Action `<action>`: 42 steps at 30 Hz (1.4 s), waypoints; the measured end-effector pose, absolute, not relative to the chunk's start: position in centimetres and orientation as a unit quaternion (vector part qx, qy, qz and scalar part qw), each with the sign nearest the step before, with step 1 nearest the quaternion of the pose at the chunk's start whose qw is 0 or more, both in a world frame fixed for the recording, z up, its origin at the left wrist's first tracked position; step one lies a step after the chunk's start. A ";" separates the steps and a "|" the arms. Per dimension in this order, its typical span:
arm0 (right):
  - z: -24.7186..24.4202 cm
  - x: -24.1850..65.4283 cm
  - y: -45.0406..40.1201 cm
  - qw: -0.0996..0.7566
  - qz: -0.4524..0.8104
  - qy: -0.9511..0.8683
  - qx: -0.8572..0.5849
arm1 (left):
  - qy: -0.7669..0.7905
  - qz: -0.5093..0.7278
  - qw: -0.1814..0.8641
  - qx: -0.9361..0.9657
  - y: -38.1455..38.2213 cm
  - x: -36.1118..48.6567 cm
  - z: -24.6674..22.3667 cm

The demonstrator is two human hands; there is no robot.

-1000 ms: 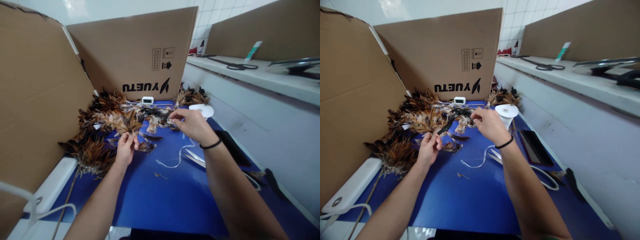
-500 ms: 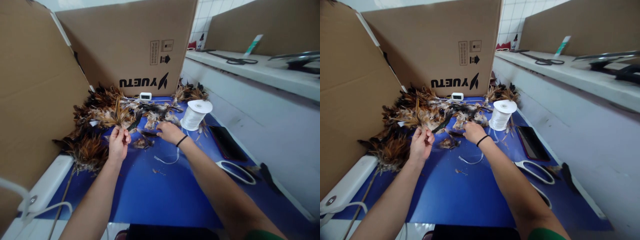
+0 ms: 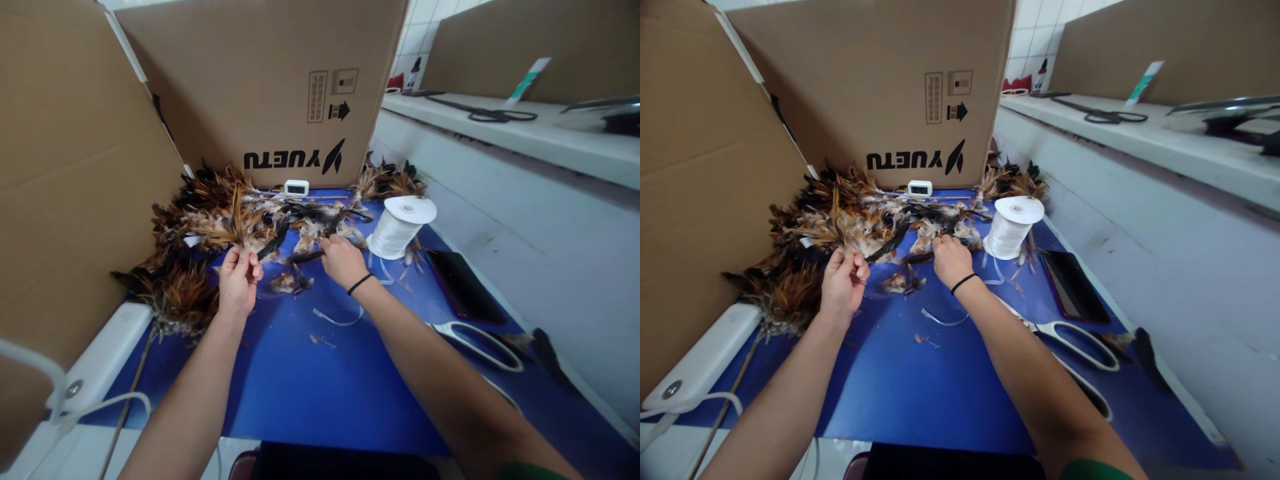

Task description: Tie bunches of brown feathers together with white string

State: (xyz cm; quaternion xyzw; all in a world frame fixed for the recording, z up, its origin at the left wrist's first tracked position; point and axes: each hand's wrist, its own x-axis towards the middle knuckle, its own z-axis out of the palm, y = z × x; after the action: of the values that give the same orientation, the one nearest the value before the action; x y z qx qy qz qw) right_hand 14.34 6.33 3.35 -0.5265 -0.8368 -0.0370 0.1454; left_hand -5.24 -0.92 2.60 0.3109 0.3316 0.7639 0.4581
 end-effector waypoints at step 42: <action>3.0 18.0 9.9 0.064 0.003 -0.823 -0.564 | 0.358 0.744 0.478 0.300 -0.9 -4.9 2.3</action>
State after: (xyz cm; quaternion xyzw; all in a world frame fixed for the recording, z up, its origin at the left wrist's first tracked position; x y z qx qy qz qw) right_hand 18.05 9.90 2.97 -0.5639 -0.8234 0.0028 0.0637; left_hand -4.88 -0.94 2.32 0.3004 0.3583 0.7437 0.4777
